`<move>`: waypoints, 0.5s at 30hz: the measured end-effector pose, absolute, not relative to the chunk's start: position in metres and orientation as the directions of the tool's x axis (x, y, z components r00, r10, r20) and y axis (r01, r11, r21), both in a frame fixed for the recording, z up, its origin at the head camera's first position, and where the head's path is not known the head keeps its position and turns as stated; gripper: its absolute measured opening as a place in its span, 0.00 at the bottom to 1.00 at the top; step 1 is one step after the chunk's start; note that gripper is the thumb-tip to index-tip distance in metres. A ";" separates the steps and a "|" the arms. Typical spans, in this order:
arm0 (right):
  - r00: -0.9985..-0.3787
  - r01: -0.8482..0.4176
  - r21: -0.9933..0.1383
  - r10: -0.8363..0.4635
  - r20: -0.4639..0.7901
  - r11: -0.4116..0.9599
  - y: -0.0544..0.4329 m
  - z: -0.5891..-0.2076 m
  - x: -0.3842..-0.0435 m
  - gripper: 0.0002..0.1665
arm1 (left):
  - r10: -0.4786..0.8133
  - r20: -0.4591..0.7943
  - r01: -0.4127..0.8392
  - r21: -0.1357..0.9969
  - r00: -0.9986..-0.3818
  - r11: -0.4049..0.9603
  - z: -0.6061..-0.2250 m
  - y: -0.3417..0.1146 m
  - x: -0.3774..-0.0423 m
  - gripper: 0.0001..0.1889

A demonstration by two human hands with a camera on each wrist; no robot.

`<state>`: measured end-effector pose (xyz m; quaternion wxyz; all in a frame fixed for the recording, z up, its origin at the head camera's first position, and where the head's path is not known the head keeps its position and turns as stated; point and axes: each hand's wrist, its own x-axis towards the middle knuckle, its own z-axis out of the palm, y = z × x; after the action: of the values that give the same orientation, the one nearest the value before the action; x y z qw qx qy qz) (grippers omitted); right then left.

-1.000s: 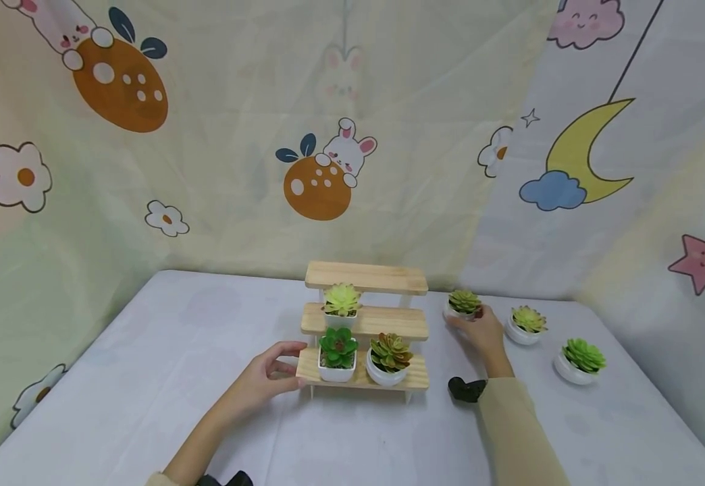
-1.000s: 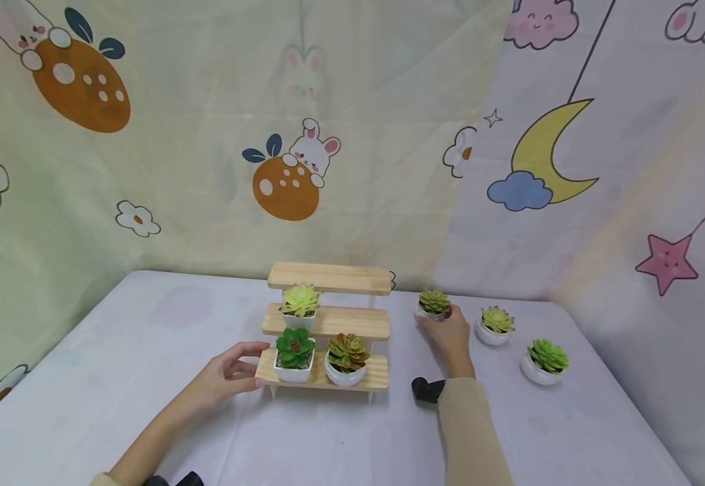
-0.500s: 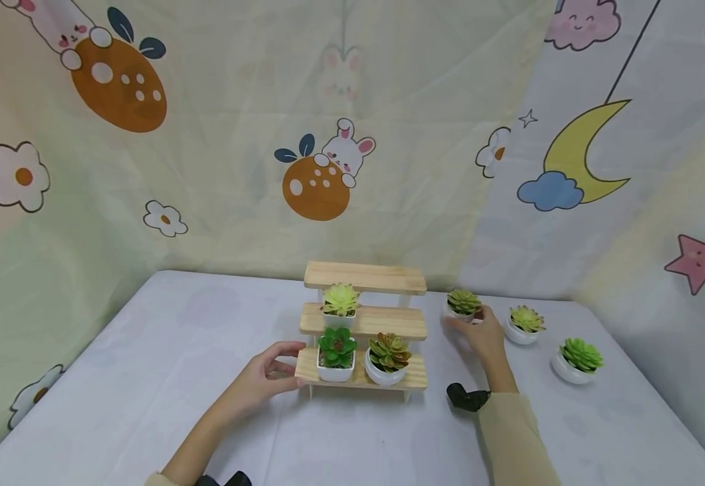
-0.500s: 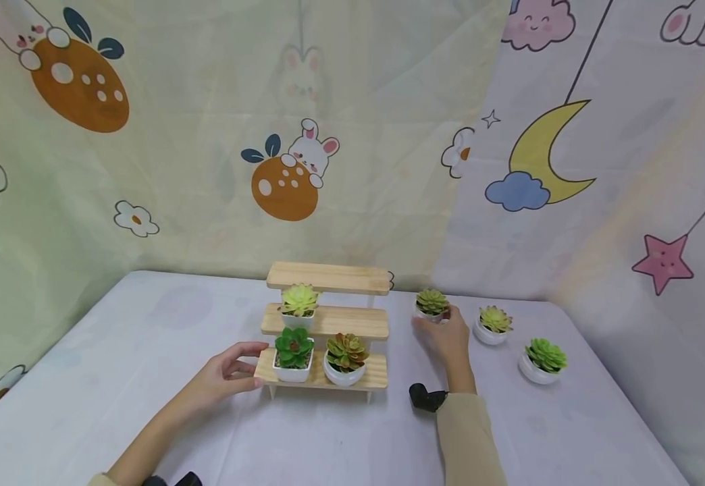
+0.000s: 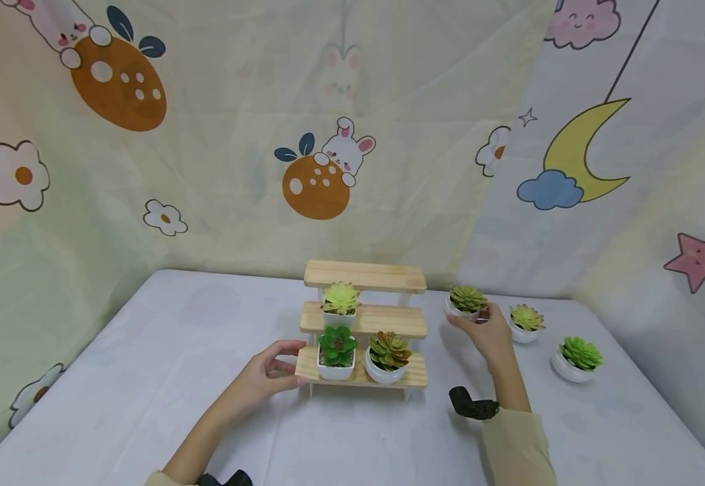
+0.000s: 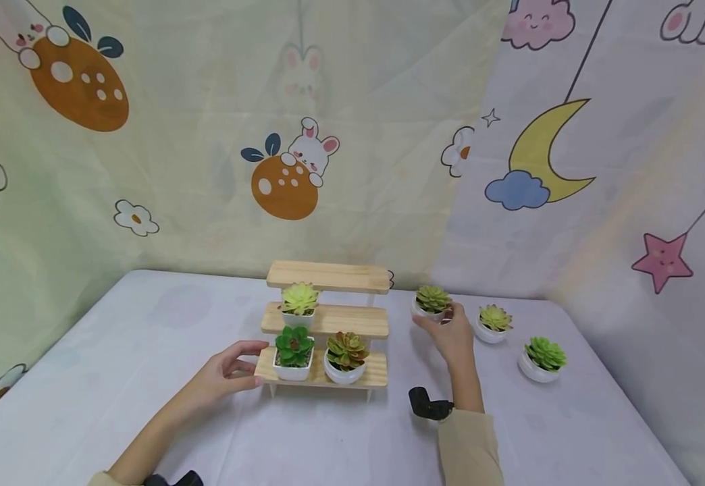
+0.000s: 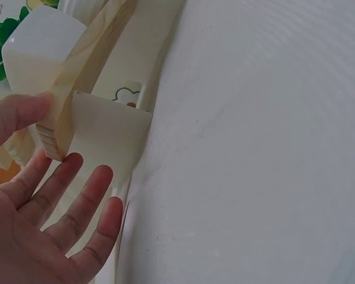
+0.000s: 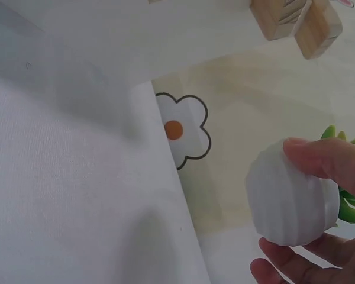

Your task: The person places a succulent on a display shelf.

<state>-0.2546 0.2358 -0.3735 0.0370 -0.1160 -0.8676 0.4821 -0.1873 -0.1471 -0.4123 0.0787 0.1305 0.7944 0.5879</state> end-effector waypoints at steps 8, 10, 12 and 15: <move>-0.971 0.166 -0.837 0.235 -0.046 0.521 0.235 -0.366 -0.246 0.54 | 0.292 0.015 0.098 0.958 -0.956 0.269 -0.412 -0.146 -0.187 0.31; -0.972 0.159 -0.831 0.234 -0.036 0.533 0.235 -0.365 -0.245 0.54 | 0.290 0.012 0.093 0.958 -0.957 0.269 -0.412 -0.146 -0.187 0.31; -0.973 0.149 -0.824 0.230 -0.023 0.546 0.234 -0.362 -0.244 0.53 | 0.288 0.007 0.088 0.959 -0.958 0.270 -0.411 -0.146 -0.187 0.31; -0.976 0.134 -0.814 0.220 -0.008 0.566 0.233 -0.357 -0.242 0.52 | 0.284 0.003 0.084 0.958 -0.959 0.274 -0.410 -0.146 -0.187 0.31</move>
<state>-0.2425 0.2333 -0.3568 0.0471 -0.1001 -0.8836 0.4550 -0.1870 -0.1458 -0.4104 0.0847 0.1161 0.7936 0.5912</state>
